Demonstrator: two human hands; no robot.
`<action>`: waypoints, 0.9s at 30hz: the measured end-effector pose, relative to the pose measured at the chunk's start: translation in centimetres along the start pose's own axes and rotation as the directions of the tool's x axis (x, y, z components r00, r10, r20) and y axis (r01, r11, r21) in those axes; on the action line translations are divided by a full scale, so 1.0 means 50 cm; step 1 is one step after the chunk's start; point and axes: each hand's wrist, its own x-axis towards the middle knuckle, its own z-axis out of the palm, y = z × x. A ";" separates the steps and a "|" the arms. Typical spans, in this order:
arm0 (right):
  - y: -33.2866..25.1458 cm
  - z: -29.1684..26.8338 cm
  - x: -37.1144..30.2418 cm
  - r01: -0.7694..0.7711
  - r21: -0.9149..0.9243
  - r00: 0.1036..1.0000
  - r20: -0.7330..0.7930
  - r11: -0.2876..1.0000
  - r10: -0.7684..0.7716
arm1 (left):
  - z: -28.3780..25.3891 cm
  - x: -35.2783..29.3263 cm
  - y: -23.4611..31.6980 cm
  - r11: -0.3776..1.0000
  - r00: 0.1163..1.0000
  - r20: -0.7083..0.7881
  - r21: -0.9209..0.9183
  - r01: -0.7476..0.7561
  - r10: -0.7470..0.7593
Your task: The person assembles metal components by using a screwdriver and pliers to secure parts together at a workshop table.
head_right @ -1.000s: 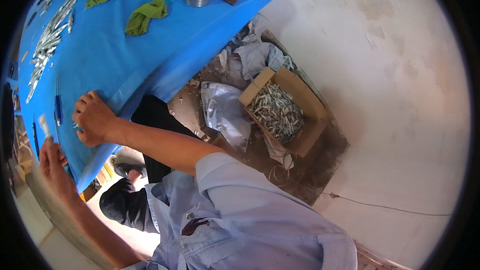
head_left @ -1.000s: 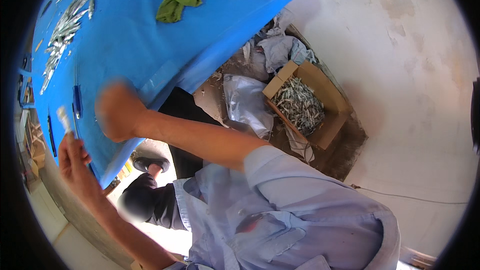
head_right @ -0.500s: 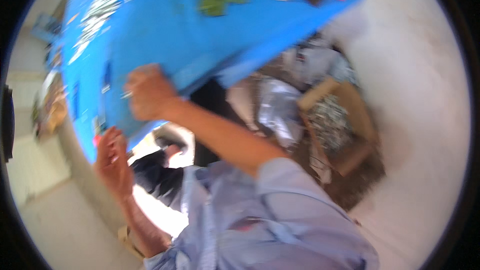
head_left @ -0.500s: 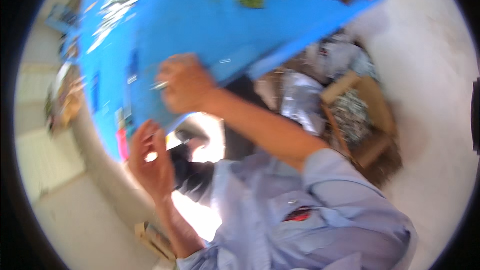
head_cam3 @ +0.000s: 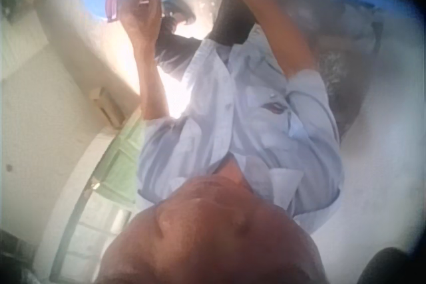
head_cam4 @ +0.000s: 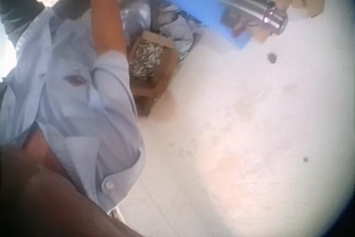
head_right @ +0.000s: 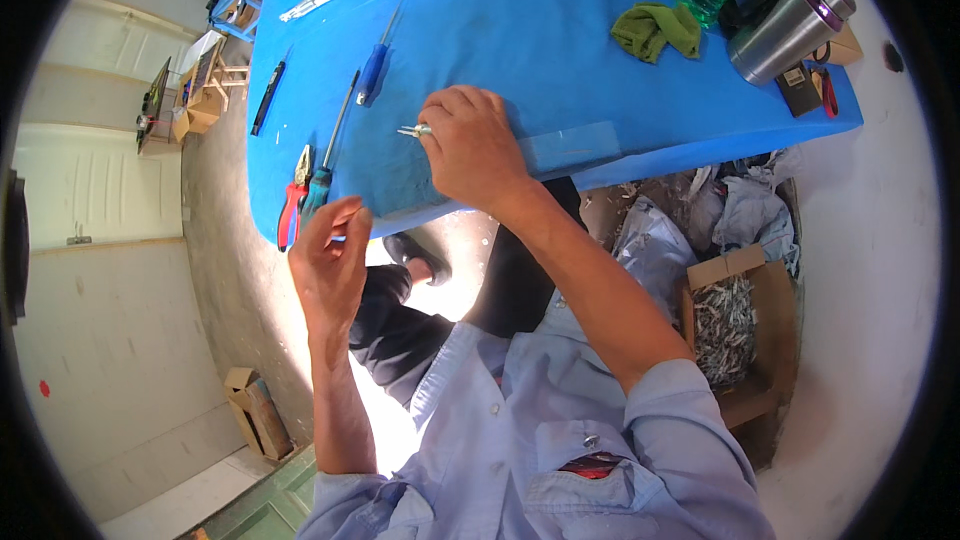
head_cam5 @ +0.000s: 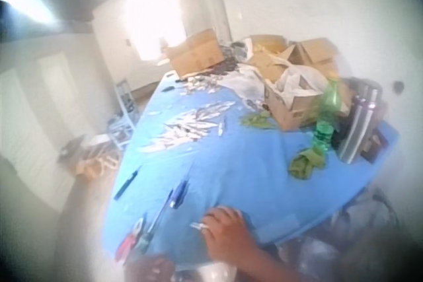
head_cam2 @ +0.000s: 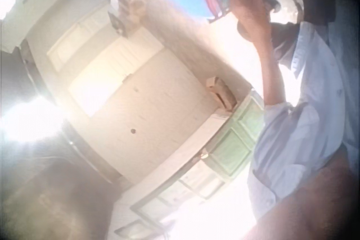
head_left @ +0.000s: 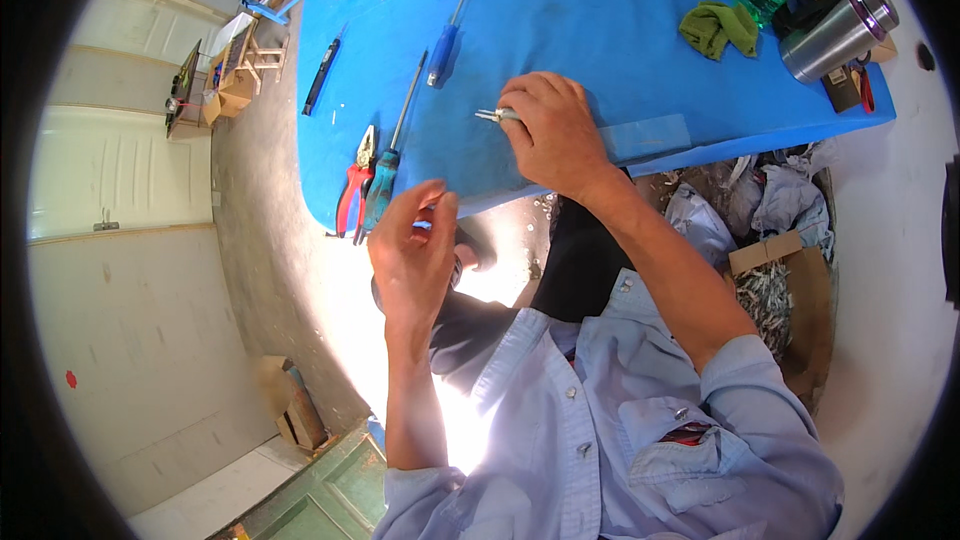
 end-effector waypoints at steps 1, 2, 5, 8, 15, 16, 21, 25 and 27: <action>0.001 -0.002 0.001 -0.002 0.003 1.000 -0.004 1.000 0.002 | 0.011 0.008 0.004 0.999 1.000 0.017 -0.034 0.002 -0.002; -0.001 -0.004 0.003 0.002 0.000 1.000 0.011 1.000 -0.002 | 0.020 0.019 0.008 0.998 0.999 0.033 -0.066 0.005 -0.003; -0.003 -0.007 0.006 0.016 -0.002 0.999 0.047 1.000 -0.016 | 0.069 0.063 -0.039 0.987 0.986 -0.023 0.002 -0.163 0.163; -0.005 -0.009 0.005 0.023 0.009 0.998 0.063 1.000 -0.023 | 0.105 0.099 -0.051 0.968 0.969 -0.045 0.075 -0.239 0.243; -0.013 -0.011 0.008 0.015 0.006 0.999 0.046 1.000 -0.015 | 0.123 0.115 -0.057 0.929 0.953 0.001 0.222 -0.297 0.304; -0.012 -0.009 0.008 0.017 0.005 0.999 0.043 1.000 -0.017 | 0.117 0.113 -0.054 0.931 0.952 -0.017 0.214 -0.296 0.307; -0.011 -0.014 0.009 -0.020 0.011 0.998 0.062 1.000 0.019 | 0.033 0.097 -0.052 0.913 0.952 -0.160 0.361 -0.190 0.261; -0.017 -0.011 0.010 -0.014 0.014 0.998 0.063 1.000 0.013 | -0.044 0.073 -0.087 0.757 0.938 -0.188 0.644 -0.107 0.293; -0.014 -0.010 0.010 -0.017 0.010 0.998 0.061 1.000 0.016 | -0.055 0.063 -0.097 0.738 0.967 -0.176 0.675 -0.018 0.185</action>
